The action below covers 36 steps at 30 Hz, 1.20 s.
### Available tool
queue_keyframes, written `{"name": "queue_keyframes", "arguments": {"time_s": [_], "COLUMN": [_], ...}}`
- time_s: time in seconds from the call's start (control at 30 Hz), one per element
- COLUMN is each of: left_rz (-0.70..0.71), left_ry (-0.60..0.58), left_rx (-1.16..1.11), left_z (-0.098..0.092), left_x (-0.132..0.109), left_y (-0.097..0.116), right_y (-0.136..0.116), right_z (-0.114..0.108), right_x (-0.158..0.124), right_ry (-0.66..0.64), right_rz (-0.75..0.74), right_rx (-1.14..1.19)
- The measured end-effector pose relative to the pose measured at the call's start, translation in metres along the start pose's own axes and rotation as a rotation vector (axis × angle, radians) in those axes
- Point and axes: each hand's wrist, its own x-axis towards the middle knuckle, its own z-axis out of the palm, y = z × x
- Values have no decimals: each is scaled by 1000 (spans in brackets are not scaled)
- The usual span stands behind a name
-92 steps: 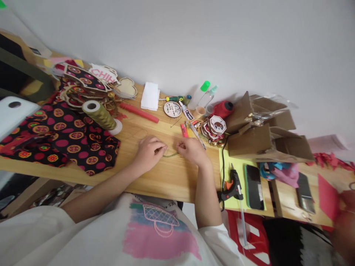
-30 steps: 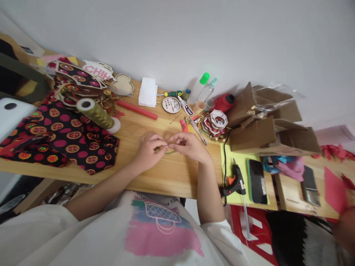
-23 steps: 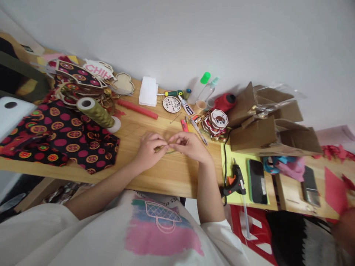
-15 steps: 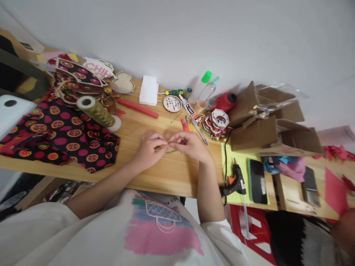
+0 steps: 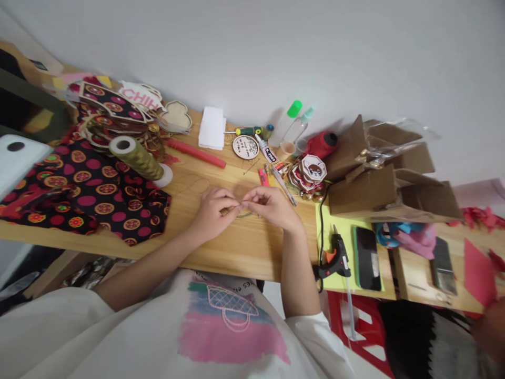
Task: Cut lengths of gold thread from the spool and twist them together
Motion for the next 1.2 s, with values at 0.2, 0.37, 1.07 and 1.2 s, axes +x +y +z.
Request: {"name": "queue_keyframes", "arguments": {"time_s": [0.2, 0.37, 1.07, 1.2], "left_rz": [1, -22, -375, -351], "left_ry": [-10, 3, 268, 263], "left_rx": [5, 15, -490, -313], "left_z": [0, -3, -47, -67], "left_x": [0, 2, 13, 20], "left_y": [0, 0, 0, -2], "right_y": [-2, -2, -2, 3], "right_z": [0, 0, -5, -10], "right_x": [0, -1, -4, -1], "right_ry": [-1, 16, 31, 117], "right_rz": [-10, -37, -129, -272], "right_rx": [-35, -57, -105, -219]}}
